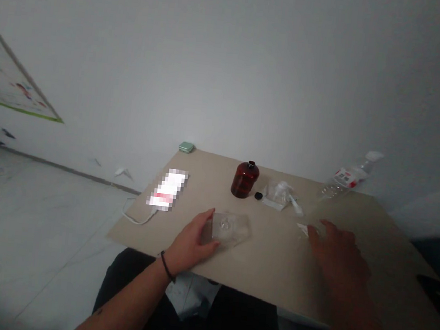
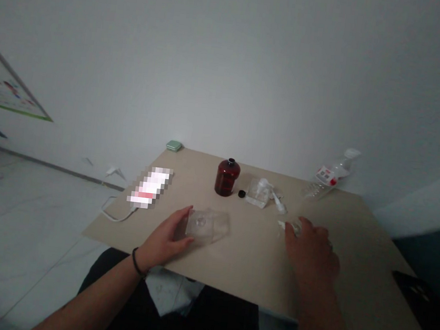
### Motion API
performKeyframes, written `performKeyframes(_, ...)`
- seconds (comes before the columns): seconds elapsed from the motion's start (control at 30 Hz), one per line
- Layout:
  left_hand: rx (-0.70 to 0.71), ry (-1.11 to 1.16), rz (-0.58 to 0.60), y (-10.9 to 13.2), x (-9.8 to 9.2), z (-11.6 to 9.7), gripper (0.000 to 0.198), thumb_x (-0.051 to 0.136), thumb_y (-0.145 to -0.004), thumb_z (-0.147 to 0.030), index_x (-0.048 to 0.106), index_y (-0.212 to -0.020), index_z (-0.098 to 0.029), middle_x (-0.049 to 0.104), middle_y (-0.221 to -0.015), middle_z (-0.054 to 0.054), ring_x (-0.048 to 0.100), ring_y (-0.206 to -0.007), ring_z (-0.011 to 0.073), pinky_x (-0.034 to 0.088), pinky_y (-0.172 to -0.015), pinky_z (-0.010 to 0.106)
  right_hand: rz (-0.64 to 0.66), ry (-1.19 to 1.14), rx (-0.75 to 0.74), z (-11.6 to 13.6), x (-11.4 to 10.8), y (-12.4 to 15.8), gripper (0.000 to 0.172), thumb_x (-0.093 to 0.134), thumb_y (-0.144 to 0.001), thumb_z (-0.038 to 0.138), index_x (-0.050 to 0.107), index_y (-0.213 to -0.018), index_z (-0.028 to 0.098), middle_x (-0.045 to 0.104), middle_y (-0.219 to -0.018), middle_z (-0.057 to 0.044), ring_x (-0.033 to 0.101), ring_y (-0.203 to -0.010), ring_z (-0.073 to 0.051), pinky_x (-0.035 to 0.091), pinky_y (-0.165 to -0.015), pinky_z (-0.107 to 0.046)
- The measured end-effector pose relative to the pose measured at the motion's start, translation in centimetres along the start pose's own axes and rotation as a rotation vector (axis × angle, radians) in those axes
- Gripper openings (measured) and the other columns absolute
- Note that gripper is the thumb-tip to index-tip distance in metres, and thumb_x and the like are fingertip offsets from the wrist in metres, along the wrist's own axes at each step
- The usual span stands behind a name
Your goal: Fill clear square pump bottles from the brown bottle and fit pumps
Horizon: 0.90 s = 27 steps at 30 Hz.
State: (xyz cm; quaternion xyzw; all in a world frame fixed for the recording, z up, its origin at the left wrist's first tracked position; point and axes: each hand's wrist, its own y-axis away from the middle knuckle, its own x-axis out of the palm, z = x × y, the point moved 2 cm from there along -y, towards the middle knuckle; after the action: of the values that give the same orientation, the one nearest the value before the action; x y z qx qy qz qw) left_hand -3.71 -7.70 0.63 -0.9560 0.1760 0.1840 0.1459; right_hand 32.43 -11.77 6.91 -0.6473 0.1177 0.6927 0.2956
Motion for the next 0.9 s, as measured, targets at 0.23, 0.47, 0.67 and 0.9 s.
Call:
performKeyframes(0.23,-0.002,0.016,-0.009,-0.2,0.2,0.2,0.080,0.078,-0.081,-0.029,0.043,-0.153,-0.022,0.054,-0.152,0.017,0.054,-0.139,0.0351,0.038,-0.121,0.061,0.069,-0.411,-0.182,3.7,0.3,0.8,0.043,0.050,-0.090,0.049,0.068,-0.120,0.024,0.071,-0.108,-0.012,0.068,-0.083,-0.027,0.050,-0.074,-0.041)
performKeyframes(0.47,-0.015,0.022,-0.052,-0.2,0.2,0.4,0.080,0.078,-0.080,-0.025,0.044,-0.152,-0.021,0.054,-0.152,0.017,0.053,-0.140,0.0352,0.036,-0.122,0.061,0.134,-0.384,-0.253,9.5,-2.0,-0.3,0.034,0.050,-0.092,0.044,0.073,-0.109,0.024,0.074,-0.090,-0.008,0.064,-0.072,-0.024,0.043,-0.065,-0.035)
performKeyframes(0.67,-0.025,0.024,-0.033,-0.2,0.1,0.4,0.081,0.076,-0.080,-0.025,0.041,-0.154,-0.018,0.051,-0.155,0.018,0.050,-0.144,0.0352,0.033,-0.124,0.060,-0.095,-0.220,-0.284,3.1,0.3,-1.4,0.030,0.053,-0.088,0.039,0.074,-0.094,0.019,0.068,-0.096,-0.017,0.064,-0.099,-0.034,0.048,-0.090,-0.046)
performKeyframes(0.9,-0.044,0.038,-0.021,-0.2,0.3,0.5,0.083,0.071,-0.082,-0.021,0.036,-0.157,-0.017,0.050,-0.157,0.020,0.050,-0.144,0.0354,0.035,-0.123,0.060,0.014,-0.450,-0.182,1.5,1.3,0.7,0.032,0.053,-0.086,0.044,0.073,-0.099,0.022,0.069,-0.098,-0.014,0.066,-0.088,-0.029,0.052,-0.087,-0.047)
